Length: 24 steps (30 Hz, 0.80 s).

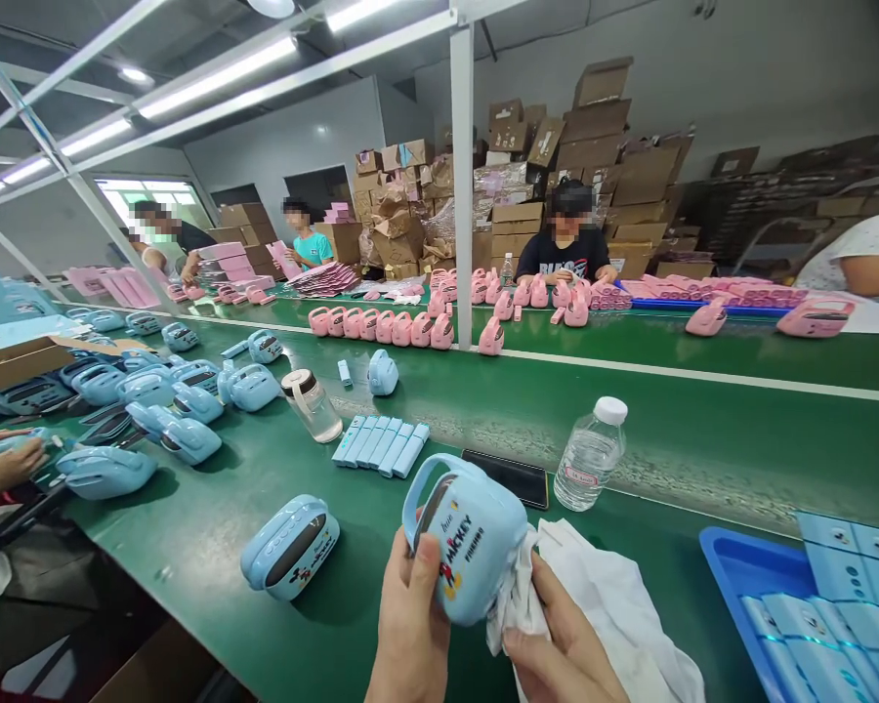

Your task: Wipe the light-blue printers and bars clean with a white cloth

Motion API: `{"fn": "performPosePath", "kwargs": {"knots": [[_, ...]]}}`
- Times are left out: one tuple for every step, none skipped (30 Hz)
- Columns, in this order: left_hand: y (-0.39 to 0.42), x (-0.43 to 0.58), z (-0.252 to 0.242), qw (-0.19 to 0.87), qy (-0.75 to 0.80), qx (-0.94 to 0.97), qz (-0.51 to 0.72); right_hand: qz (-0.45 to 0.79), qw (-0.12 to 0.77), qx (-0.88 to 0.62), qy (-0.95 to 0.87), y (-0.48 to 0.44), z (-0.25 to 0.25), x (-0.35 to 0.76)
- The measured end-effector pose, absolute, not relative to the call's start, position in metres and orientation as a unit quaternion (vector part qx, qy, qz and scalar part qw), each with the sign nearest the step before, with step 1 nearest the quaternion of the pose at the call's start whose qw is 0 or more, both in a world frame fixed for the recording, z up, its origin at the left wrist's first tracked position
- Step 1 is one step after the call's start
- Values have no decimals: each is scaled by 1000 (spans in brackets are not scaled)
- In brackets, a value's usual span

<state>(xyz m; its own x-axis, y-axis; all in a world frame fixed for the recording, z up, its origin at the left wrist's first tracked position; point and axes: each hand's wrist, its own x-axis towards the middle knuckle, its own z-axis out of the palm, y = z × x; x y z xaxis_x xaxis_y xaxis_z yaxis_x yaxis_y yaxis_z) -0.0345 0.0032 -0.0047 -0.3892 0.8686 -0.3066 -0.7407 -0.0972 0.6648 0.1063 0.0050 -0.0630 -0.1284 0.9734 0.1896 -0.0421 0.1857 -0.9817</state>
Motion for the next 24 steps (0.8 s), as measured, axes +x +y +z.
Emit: {"fn": "performPosePath", "kwargs": {"knots": [[4, -35, -4, 559, 388, 58, 730, 486, 500, -444, -563, 5, -59, 109], [5, -35, -4, 573, 386, 34, 723, 477, 478, -481, -559, 6, -52, 110], [6, -35, -4, 586, 384, 11, 713, 460, 458, -511, -564, 7, -44, 111], [7, -34, -5, 595, 383, -5, 706, 428, 453, -524, -581, 10, -36, 111], [8, -32, -7, 599, 384, -12, 703, 379, 464, -518, -610, 12, -27, 111], [8, -30, -9, 601, 381, -10, 703, 318, 484, -493, -649, 14, -20, 110], [8, -28, -12, 606, 375, -2, 702, 249, 502, -457, -691, 15, -14, 109], [8, -27, -15, 616, 366, 8, 698, 186, 511, -416, -729, 15, -10, 109], [7, -26, -19, 626, 356, 15, 693, 142, 509, -382, -758, 14, -9, 108], [6, -26, -22, 632, 351, 19, 691, 125, 502, -361, -776, 14, -8, 108], [5, -27, -24, 630, 353, 17, 691, 137, 492, -359, -781, 13, -10, 108], [5, -29, -25, 619, 362, 13, 697, 173, 482, -379, -770, 13, -13, 109], [4, -33, -25, 601, 373, 14, 706, 228, 476, -413, -743, 14, -16, 110], [4, -37, -24, 581, 386, 29, 717, 299, 471, -444, -701, 16, -20, 111], [4, -41, -21, 563, 397, 59, 722, 371, 467, -465, -655, 18, -24, 113], [4, -45, -18, 554, 407, 101, 719, 433, 463, -472, -612, 19, -28, 114], [4, -48, -14, 549, 417, 150, 709, 477, 464, -467, -583, 20, -31, 115], [3, -50, -10, 542, 427, 198, 696, 501, 469, -455, -567, 20, -34, 116], [3, -50, -5, 530, 437, 237, 687, 503, 477, -454, -560, 19, -37, 116], [2, -49, 0, 515, 451, 261, 681, 488, 484, -466, -557, 17, -39, 116], [0, -47, 5, 501, 464, 274, 678, 467, 491, -486, -552, 15, -41, 116], [-2, -44, 10, 490, 473, 280, 676, 448, 499, -504, -544, 12, -41, 115], [-4, -41, 13, 485, 482, 284, 673, 429, 505, -525, -534, 9, -41, 113], [-6, -38, 14, 484, 493, 287, 664, 411, 506, -549, -523, 7, -39, 110]]}}
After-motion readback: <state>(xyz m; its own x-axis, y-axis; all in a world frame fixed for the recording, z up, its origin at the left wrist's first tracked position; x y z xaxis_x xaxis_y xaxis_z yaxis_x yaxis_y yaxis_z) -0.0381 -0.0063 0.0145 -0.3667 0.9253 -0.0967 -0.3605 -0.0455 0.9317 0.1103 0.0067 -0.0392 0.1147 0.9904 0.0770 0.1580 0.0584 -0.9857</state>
